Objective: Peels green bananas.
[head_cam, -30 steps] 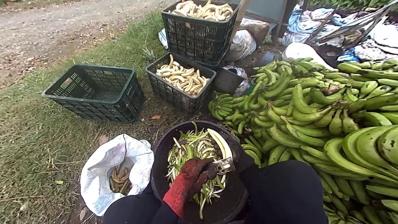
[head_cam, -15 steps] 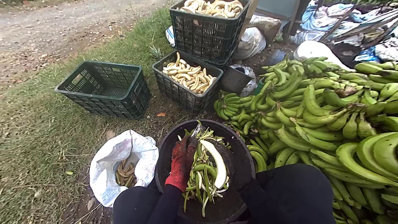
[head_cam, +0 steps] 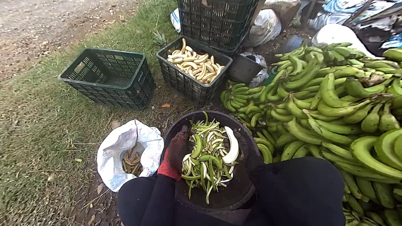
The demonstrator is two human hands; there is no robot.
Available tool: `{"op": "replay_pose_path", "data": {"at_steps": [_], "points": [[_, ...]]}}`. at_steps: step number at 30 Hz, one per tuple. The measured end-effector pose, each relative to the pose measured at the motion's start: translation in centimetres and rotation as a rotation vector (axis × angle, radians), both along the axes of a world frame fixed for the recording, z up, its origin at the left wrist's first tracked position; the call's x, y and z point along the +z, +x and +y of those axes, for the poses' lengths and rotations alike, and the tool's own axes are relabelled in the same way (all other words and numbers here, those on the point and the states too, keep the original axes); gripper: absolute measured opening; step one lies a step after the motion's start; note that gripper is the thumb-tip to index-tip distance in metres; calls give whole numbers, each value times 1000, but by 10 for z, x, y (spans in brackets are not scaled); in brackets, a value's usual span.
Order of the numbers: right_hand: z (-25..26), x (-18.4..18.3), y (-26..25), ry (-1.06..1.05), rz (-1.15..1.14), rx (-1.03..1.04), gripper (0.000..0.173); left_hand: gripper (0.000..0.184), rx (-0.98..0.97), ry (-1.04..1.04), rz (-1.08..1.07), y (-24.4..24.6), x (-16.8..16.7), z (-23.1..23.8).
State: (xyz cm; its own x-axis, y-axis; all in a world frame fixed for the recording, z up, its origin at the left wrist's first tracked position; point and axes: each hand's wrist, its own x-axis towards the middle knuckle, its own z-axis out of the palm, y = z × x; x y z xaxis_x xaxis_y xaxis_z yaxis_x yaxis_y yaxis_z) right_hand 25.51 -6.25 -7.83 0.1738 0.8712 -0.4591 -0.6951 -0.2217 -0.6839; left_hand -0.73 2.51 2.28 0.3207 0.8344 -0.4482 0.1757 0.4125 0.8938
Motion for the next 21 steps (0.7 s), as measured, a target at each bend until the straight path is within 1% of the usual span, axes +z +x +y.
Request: {"op": "replay_pose_path", "data": {"at_steps": [2, 3, 4, 6, 8, 9, 10, 11, 12, 13, 14, 16, 17, 19, 20, 21], "points": [[-14, -47, -12, -117, 61, -26, 49, 48, 67, 15, -146, -7, 17, -1], [-26, -67, -22, -193, 27, -34, 46, 45, 96, 46, -214, -11, 24, -2], [-39, -78, -34, -302, -54, -34, 43, 44, 129, 80, -281, -14, 28, -3], [-65, -85, -56, -532, -263, -12, 36, 44, 196, 120, -406, -20, 27, -3], [-70, -80, -67, -669, -359, -12, 45, 47, 266, 146, -454, -22, 24, -1], [-64, -80, -69, -697, -352, -33, 48, 49, 302, 153, -455, -21, 25, 1], [-53, -85, -67, -701, -308, -70, 47, 49, 329, 153, -447, -21, 28, 3], [-37, -94, -63, -696, -246, -118, 46, 50, 351, 153, -437, -20, 30, 4], [-14, -93, -56, -667, -185, -160, 46, 51, 365, 154, -432, -19, 30, 4], [13, -78, -49, -612, -146, -205, 46, 51, 364, 156, -437, -18, 31, 4], [43, -49, -42, -514, -104, -248, 45, 52, 352, 161, -443, -18, 30, 4], [108, 27, -27, -255, -6, -310, 44, 53, 320, 171, -460, -16, 29, 3], [136, 62, -20, -111, 26, -320, 46, 53, 305, 174, -465, -15, 29, 2], [170, 121, -9, 136, 47, -241, 57, 52, 292, 165, -473, -13, 29, 0], [181, 143, -6, 171, 69, -202, 63, 52, 291, 158, -479, -12, 29, -1], [190, 157, -5, 165, 115, -172, 67, 52, 286, 155, -494, -11, 29, -1]]}}
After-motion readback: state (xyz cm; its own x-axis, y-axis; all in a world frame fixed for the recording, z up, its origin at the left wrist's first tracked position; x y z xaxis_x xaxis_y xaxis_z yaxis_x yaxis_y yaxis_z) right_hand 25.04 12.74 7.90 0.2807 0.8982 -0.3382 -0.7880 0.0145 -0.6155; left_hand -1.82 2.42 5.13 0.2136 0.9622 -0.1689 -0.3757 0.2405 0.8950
